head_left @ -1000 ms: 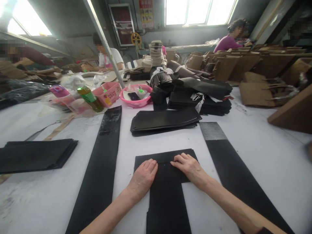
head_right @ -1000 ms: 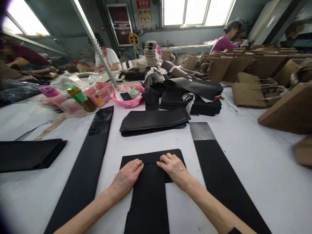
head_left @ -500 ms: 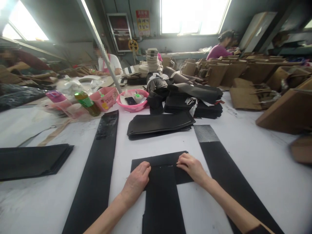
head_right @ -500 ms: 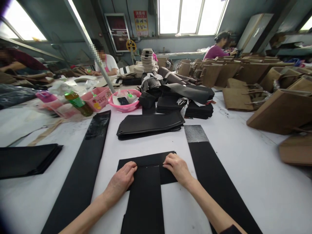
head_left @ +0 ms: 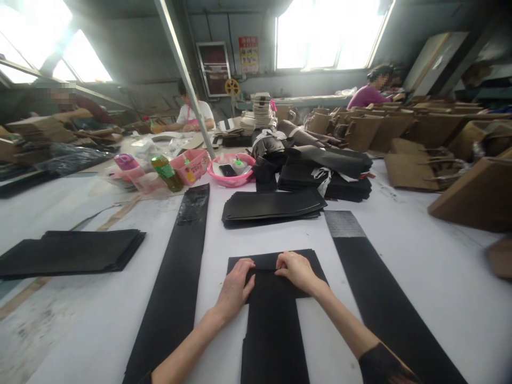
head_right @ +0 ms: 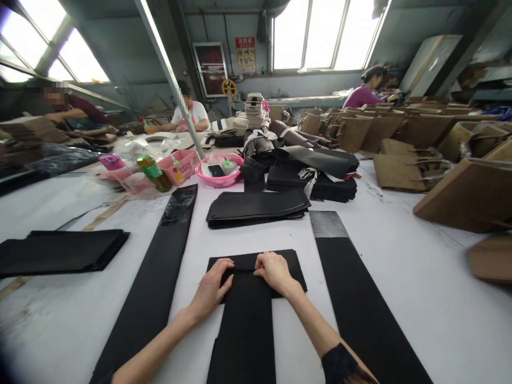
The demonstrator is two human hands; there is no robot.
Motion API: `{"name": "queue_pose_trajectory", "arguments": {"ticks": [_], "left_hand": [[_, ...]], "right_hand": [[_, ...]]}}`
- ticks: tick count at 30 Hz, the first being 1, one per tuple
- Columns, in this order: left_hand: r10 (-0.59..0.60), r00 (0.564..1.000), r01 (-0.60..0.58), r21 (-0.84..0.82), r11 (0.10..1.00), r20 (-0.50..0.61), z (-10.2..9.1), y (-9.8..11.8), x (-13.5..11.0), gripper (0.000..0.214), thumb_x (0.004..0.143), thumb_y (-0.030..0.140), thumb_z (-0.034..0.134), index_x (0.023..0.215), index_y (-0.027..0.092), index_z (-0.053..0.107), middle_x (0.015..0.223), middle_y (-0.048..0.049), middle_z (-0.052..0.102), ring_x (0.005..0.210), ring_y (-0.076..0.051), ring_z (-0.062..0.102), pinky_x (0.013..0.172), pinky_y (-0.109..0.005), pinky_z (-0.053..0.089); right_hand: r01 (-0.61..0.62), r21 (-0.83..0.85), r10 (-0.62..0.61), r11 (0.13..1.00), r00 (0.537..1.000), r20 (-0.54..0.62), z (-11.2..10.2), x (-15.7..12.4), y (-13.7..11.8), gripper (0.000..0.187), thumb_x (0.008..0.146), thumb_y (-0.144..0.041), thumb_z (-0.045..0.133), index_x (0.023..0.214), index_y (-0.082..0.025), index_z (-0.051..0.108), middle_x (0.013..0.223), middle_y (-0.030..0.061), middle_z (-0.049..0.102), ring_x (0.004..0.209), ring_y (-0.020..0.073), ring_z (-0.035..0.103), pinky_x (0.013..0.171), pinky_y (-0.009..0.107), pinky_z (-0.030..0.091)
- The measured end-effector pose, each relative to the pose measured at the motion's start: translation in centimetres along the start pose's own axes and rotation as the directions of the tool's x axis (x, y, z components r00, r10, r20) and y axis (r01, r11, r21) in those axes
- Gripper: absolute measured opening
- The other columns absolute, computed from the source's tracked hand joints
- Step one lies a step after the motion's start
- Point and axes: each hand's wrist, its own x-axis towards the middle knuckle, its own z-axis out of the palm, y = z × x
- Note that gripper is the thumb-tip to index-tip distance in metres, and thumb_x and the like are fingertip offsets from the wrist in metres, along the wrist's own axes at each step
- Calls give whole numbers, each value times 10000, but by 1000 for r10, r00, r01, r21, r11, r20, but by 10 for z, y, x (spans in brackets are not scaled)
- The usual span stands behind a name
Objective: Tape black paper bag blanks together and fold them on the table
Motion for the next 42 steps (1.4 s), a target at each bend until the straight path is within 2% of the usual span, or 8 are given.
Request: {"name": "queue_pose_trajectory", "arguments": {"ticks": [4, 12, 19, 24, 32, 35, 38, 42], "left_hand": [[-70, 998, 70, -138, 988, 7, -5, 6, 6, 214, 860, 234, 574, 1072, 216, 597, 1064, -44, 611, 1007, -199, 591, 886, -350, 496], [-170, 981, 193, -353, 915, 95, -2, 27, 9, 241, 871, 377, 576, 838, 155, 666, 750, -9, 661, 688, -143, 593, 637, -221, 453], [-153, 973, 215, -445, 869, 170, -23, 52, 7, 269, 882, 372, 552, 784, 139, 643, 704, 4, 593, 663, -112, 511, 612, -196, 397], [-79, 960, 207, -493, 845, 268, -41, 68, 1, 271, 881, 362, 566, 762, 127, 628, 684, 6, 556, 654, -103, 463, 606, -201, 361], [-95, 919, 288, -485, 826, 384, -61, 60, -8, 321, 898, 401, 545, 760, 117, 605, 659, 15, 492, 625, -91, 398, 573, -206, 311], [-75, 918, 264, -458, 849, 390, -62, 62, -9, 342, 914, 405, 513, 737, 120, 582, 640, 22, 450, 613, -90, 366, 560, -209, 295], [-45, 924, 221, -435, 873, 379, -61, 70, -9, 342, 925, 396, 492, 735, 126, 577, 646, 22, 453, 619, -92, 377, 569, -208, 307], [0, 944, 134, -382, 915, 331, -61, 77, -10, 322, 928, 371, 499, 750, 134, 625, 665, 12, 532, 635, -98, 446, 592, -204, 344]], "right_hand": [[-21, 109, 17, 994, 999, 34, -4, -4, 0, 57, 763, -235, 681, 732, -214, 638, 710, -49, 636, 658, 107, 571, 565, 209, 353], [15, 187, -16, 982, 1000, 4, -15, -21, -16, 63, 790, -287, 649, 790, -224, 659, 662, -50, 618, 615, 110, 549, 546, 212, 338], [146, 179, -146, 973, 989, -11, -34, -42, -48, 132, 884, -274, 563, 817, -245, 674, 773, -41, 664, 726, 123, 589, 634, 218, 358], [201, 183, -209, 962, 978, 25, -49, -63, -54, 194, 930, -282, 505, 874, -272, 690, 804, -50, 683, 720, 115, 603, 644, 216, 364], [65, 309, -98, 949, 991, 93, -69, -86, -34, 250, 939, -312, 484, 773, -226, 650, 725, -39, 647, 679, 120, 592, 612, 213, 403], [10, 414, -24, 910, 999, 29, -67, -85, -36, 266, 954, -369, 450, 898, -221, 664, 859, -4, 675, 801, 150, 617, 687, 234, 446], [63, 428, -63, 902, 998, -15, -59, -82, -47, 242, 947, -377, 480, 1011, -239, 668, 963, 6, 678, 883, 159, 616, 751, 244, 444], [159, 262, -156, 952, 987, -32, -47, -80, -62, 180, 911, -333, 568, 789, -232, 653, 740, -43, 641, 680, 114, 570, 621, 220, 372]]}}
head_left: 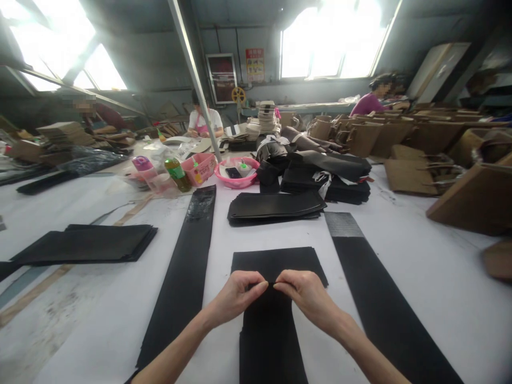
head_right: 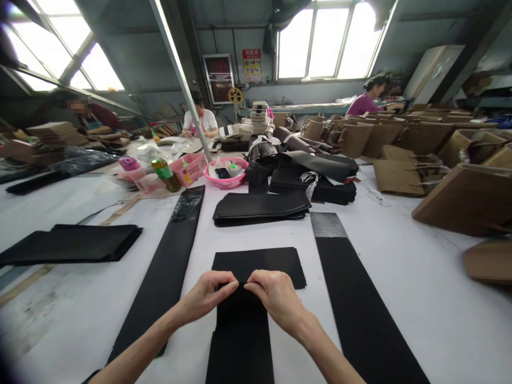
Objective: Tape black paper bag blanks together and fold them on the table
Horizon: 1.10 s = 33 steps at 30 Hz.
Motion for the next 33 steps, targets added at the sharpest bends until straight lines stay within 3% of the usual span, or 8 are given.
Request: {"name": "queue_pose_trajectory", "arguments": {"ticks": [6, 13, 23, 29, 31, 33], "left_hand": [[16, 989, -6, 73, 997, -144, -3, 2, -7, 190, 869, 340, 616, 820, 170, 684, 763, -6, 660, 699, -119, 567, 642, -202, 401], [22, 999, -28, 154, 988, 37, -14, 6, -12, 265, 910, 328, 536, 726, 147, 599, 641, 25, 550, 594, -84, 460, 563, -193, 340], [-5, 983, -35, 212, 977, 184, -20, 8, -19, 373, 955, 383, 441, 678, 158, 548, 590, 31, 501, 529, -73, 435, 525, -179, 328], [-137, 971, 118, 106, 987, 194, -24, -6, -23, 463, 961, 430, 407, 636, 150, 582, 566, 3, 599, 521, -90, 532, 544, -178, 386], [-163, 976, 154, 71, 985, 148, -28, -7, -22, 372, 924, 431, 492, 730, 152, 644, 667, -9, 650, 614, -114, 589, 602, -189, 426], [-116, 991, 110, 89, 990, 66, -27, -2, -20, 259, 816, 409, 668, 934, 178, 670, 867, -20, 680, 789, -149, 619, 707, -208, 448]], "right_hand": [[4, -56, -4, 998, 1000, -3, 6, -4, -7, 251, 929, -327, 541, 706, -213, 564, 656, -59, 569, 610, 94, 511, 584, 220, 312], [53, -91, -50, 994, 998, 41, 3, -10, -12, 210, 935, -288, 537, 742, -221, 585, 693, -61, 589, 635, 92, 511, 625, 229, 308], [54, -95, -46, 994, 995, 89, 2, -16, -17, 275, 956, -322, 488, 731, -228, 615, 680, -47, 603, 637, 108, 533, 633, 238, 323], [15, -45, -11, 999, 996, 90, 0, -22, -14, 302, 955, -321, 485, 692, -210, 584, 648, -47, 568, 604, 101, 515, 589, 228, 321], [-10, -38, 13, 999, 997, 75, 2, -23, -12, 317, 956, -319, 480, 676, -203, 573, 639, -43, 558, 597, 102, 509, 577, 225, 321], [-8, -42, 10, 999, 998, 61, 6, -21, -12, 318, 958, -318, 474, 682, -200, 576, 648, -37, 569, 605, 105, 515, 587, 226, 326]]}}
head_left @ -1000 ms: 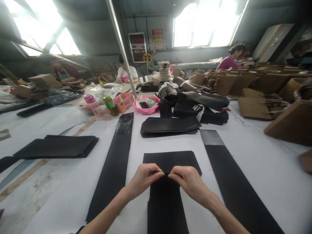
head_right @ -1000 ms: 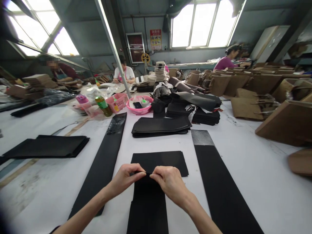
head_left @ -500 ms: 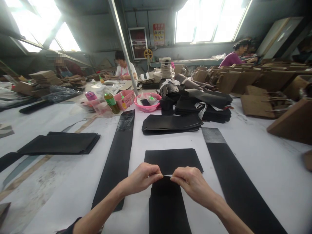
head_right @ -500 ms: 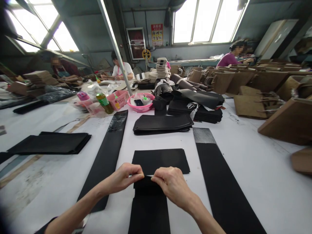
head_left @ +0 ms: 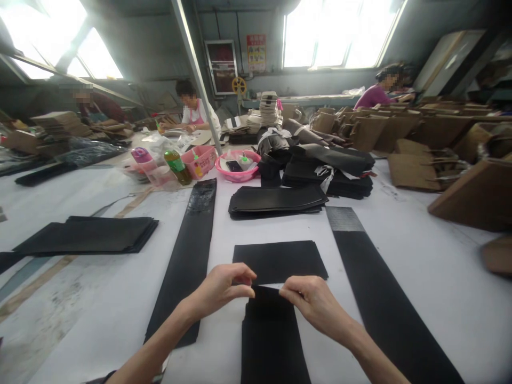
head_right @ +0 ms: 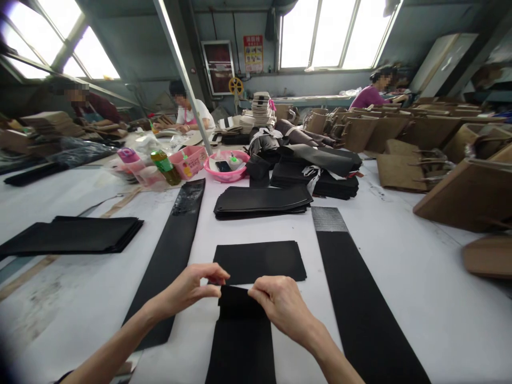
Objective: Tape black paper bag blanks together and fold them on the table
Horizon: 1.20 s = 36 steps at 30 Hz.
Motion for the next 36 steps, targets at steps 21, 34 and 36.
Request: {"name": "queue_pose_trajectory", "arguments": {"ticks": [21, 34, 36], "left_hand": [[82, 989, -75, 62, 995, -119, 6, 11, 1, 181, 927, 256, 446, 861, 173, 593, 781, -5, 580, 693, -123, 516, 623, -203, 384], [210, 973, -188, 199, 962, -95, 23, 22, 16, 186, 939, 253, 438, 874, 202, 605, 839, -19, 619, 749, -135, 572, 665, -222, 389], [199, 974, -176, 195, 965, -106, 18, 15, 16, 205, 933, 298, 458, 823, 196, 598, 787, -16, 611, 706, -130, 565, 637, -219, 390]], "right_hand": [[-79, -149, 62, 986, 991, -116, -32, -20, 31, 207, 957, -272, 459, 872, -266, 647, 849, -26, 684, 768, 153, 629, 691, 265, 432], [27, -297, -48, 955, 997, -62, 3, 23, -3, 115, 886, -251, 587, 791, -253, 650, 743, -35, 675, 693, 153, 623, 652, 249, 410], [84, -372, -110, 924, 993, -51, 6, 27, 2, 123, 865, -224, 591, 743, -232, 609, 703, -35, 664, 646, 147, 618, 628, 248, 387]]}}
